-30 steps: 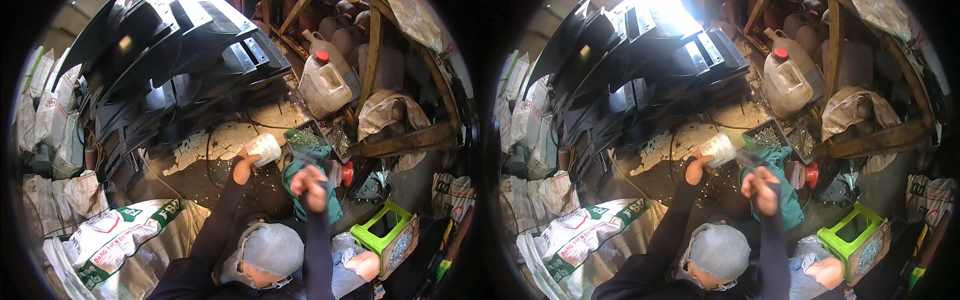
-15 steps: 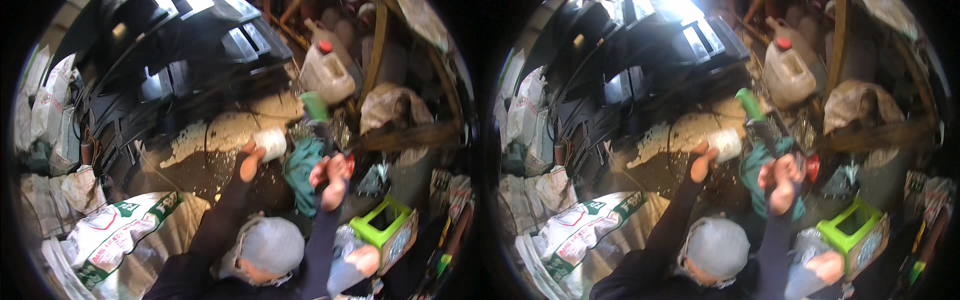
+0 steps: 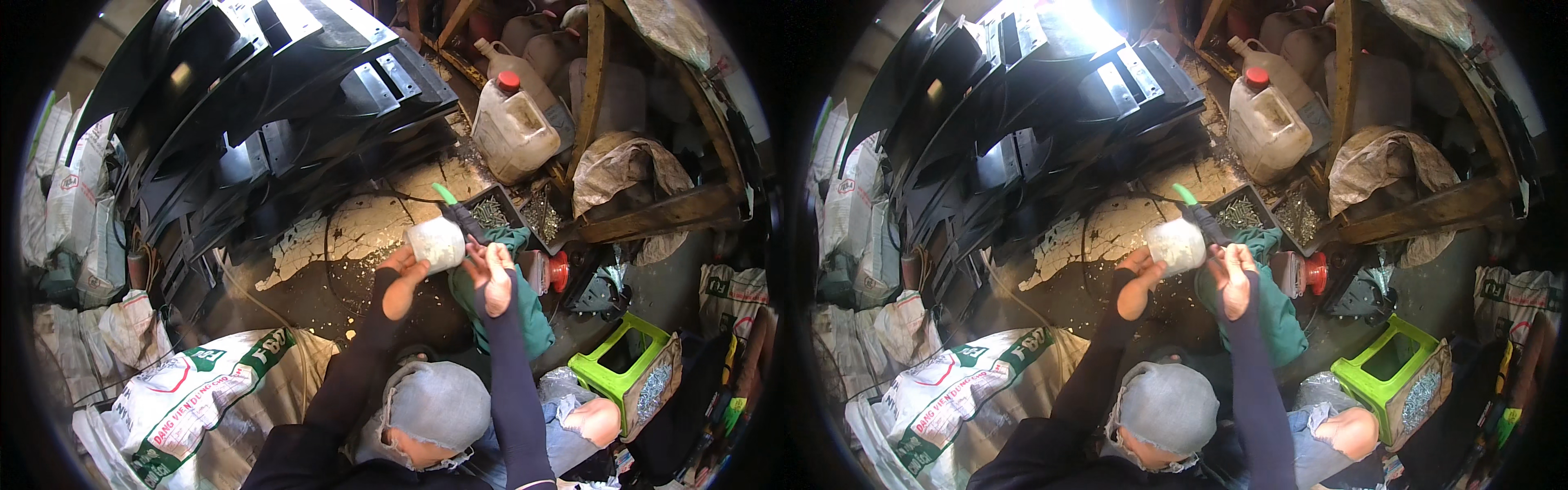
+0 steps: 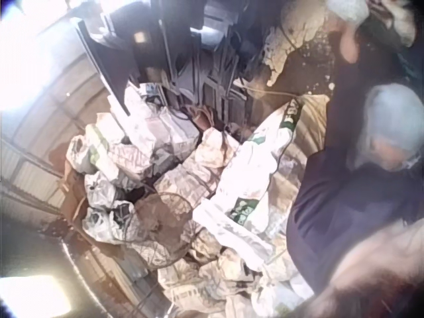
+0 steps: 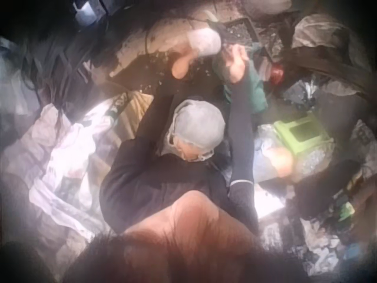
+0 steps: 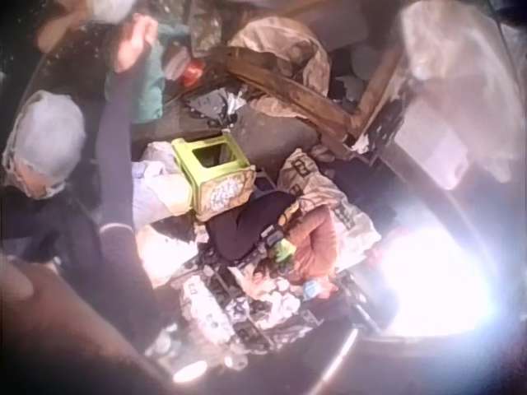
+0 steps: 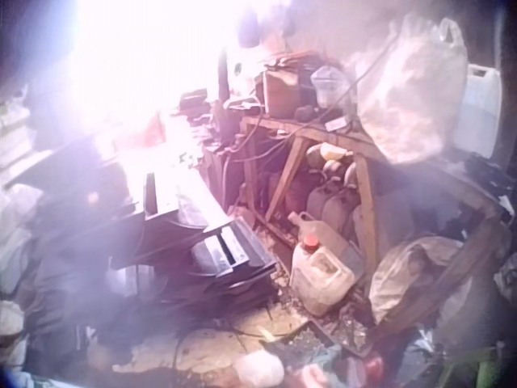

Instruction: The person sits on the floor in a cluttered workshop and uses a small green-handled tool to scrape and mix a white substance inside a small white container. They repeatedly scrape the sides and bottom, then set the container down and handle a blue plastic funnel and a white bag before returning to the container.

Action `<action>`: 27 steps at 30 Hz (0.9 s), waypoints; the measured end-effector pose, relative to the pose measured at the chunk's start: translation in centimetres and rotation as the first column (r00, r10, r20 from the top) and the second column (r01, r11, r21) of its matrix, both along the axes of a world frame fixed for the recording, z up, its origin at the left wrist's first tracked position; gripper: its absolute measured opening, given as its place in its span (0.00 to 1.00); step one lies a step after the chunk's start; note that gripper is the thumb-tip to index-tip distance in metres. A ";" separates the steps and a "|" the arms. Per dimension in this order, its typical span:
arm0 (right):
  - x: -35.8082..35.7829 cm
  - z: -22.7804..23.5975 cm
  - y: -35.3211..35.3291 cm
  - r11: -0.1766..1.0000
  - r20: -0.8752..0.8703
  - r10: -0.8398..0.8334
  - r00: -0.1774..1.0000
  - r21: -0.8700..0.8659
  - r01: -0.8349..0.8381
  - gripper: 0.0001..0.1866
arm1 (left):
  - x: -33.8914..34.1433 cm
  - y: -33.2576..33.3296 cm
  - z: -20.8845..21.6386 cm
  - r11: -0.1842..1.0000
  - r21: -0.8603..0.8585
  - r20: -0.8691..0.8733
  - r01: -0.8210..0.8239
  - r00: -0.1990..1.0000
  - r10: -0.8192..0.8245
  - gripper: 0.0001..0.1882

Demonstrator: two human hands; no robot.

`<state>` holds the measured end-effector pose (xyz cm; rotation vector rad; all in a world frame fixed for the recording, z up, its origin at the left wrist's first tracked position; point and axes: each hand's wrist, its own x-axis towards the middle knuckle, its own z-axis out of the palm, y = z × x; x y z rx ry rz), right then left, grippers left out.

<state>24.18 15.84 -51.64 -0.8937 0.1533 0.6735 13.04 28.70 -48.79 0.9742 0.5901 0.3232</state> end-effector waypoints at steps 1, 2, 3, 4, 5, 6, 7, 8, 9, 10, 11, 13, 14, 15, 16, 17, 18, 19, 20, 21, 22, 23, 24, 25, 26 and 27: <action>-0.1 -0.6 0.6 0.999 0.016 0.012 1.000 0.042 -0.012 0.10 | 0.2 -0.5 0.8 1.000 0.022 -0.009 0.013 1.000 -0.012 0.19; -0.3 -1.1 1.1 0.988 0.011 0.064 0.998 0.139 -0.065 0.11 | 0.1 -0.7 1.8 0.993 0.077 -0.038 0.090 0.995 -0.087 0.19; -0.3 -1.6 2.0 0.995 -0.007 0.000 1.000 0.104 0.001 0.12 | -0.2 -1.0 2.8 0.978 0.122 -0.078 0.172 0.984 -0.163 0.18; -0.5 -1.9 2.6 0.991 0.000 -0.048 0.999 0.125 0.048 0.11 | -0.4 -1.1 3.6 0.955 0.160 -0.090 0.252 0.967 -0.240 0.18; -0.7 -2.1 3.0 0.996 0.080 -0.064 0.995 -0.051 0.068 0.11 | -0.7 -1.2 4.4 0.928 0.190 -0.123 0.321 0.945 -0.302 0.16; -0.7 -2.3 3.4 0.988 0.237 -0.058 0.970 -0.123 0.089 0.11 | -1.1 -1.0 5.1 0.899 0.247 -0.187 0.361 0.928 -0.321 0.16; -0.8 -2.4 3.7 0.989 0.240 -0.097 0.966 -0.083 0.120 0.10 | -1.6 -0.8 5.6 0.865 0.287 -0.240 0.411 0.905 -0.351 0.17; -0.8 -2.4 4.1 0.978 0.226 -0.041 0.973 -0.190 0.086 0.11 | -1.9 -0.7 5.8 0.834 0.321 -0.306 0.449 0.882 -0.358 0.17; -0.7 -2.4 4.3 0.967 0.262 -0.013 0.965 -0.244 0.080 0.11 | -2.2 -0.8 5.8 0.915 0.162 -0.393 0.369 0.875 -0.283 0.19; -0.7 -2.4 4.6 0.961 0.289 0.050 0.956 -0.275 0.033 0.11 | -2.2 -0.8 5.4 0.974 0.017 -0.191 0.224 0.957 -0.217 0.20; -0.6 -2.3 4.7 0.908 0.422 0.115 0.899 -0.413 0.077 0.11 | -2.0 -1.0 4.8 0.985 -0.152 -0.056 0.084 0.994 -0.094 0.21; -1.1 -2.2 4.8 0.872 0.400 0.146 0.905 -0.483 0.073 0.12 | -1.8 -0.5 3.3 0.965 -0.263 0.051 0.017 0.999 -0.004 0.26; -1.5 -2.1 4.8 0.870 0.420 0.161 0.893 -0.487 0.072 0.12 | -1.8 -0.2 2.4 0.977 -0.212 -0.066 0.004 0.998 -0.018 0.27; -2.0 -2.0 4.6 0.871 0.370 0.210 0.905 -0.491 -0.001 0.11 | -1.9 0.1 1.6 0.985 -0.171 -0.140 0.015 0.989 -0.039 0.27; -2.6 -1.9 4.2 0.884 0.350 0.235 0.907 -0.465 -0.050 0.11 | -2.2 0.2 0.8 0.988 -0.153 -0.292 0.015 0.955 -0.060 0.28; -3.3 -1.7 4.0 0.894 0.331 0.260 0.907 -0.438 -0.096 0.13 | -2.5 0.4 0.2 0.989 -0.147 -0.156 0.005 0.987 -0.028 0.28; -3.9 -1.4 3.5 0.900 0.308 0.291 0.906 -0.410 -0.150 0.16 | -2.9 0.6 -0.3 0.985 -0.168 -0.096 -0.029 0.995 0.013 0.28; -4.4 -1.2 3.2 0.896 0.136 0.362 0.922 -0.323 -0.304 0.25 | -3.3 0.5 -0.6 0.979 -0.187 -0.025 -0.076 0.997 0.072 0.28; -4.7 -1.0 2.8 0.845 -0.014 0.471 0.882 -0.278 -0.456 0.32 | -3.9 0.5 -0.7 0.987 -0.158 -0.111 -0.025 0.994 0.007 0.27; -4.7 -0.9 2.7 0.839 -0.041 0.494 0.868 -0.240 -0.489 0.34 | -4.5 0.6 -0.6 0.992 -0.123 -0.181 0.025 0.982 -0.047 0.27; -4.6 -0.7 2.5 0.822 -0.070 0.530 0.845 -0.202 -0.532 0.36 | -4.9 0.9 -0.6 0.992 -0.091 -0.243 0.091 0.964 -0.111 0.27; -4.4 -0.5 2.5 0.834 -0.014 0.513 0.858 -0.228 -0.502 0.37 | -5.8 1.4 -0.2 0.970 -0.044 -0.287 0.239 0.927 -0.241 0.26; -4.2 -0.2 2.4 0.836 0.026 0.508 0.861 -0.253 -0.486 0.38 | -6.5 2.2 0.0 0.961 -0.063 -0.375 0.269 0.886 -0.272 0.25; -4.0 0.1 2.5 0.849 0.103 0.504 0.858 -0.243 -0.469 0.39 | -7.4 3.4 0.3 0.947 -0.083 -0.413 0.310 0.854 -0.316 0.24; -3.8 0.5 2.7 0.795 0.167 0.570 0.805 -0.359 -0.488 0.37 | -8.0 4.2 0.4 0.937 -0.069 -0.507 0.342 0.797 -0.328 0.24; -3.7 0.9 2.8 0.744 0.243 0.634 0.734 -0.448 -0.495 0.36 | -8.1 4.8 -0.1 0.972 0.020 -0.435 0.235 0.877 -0.203 0.24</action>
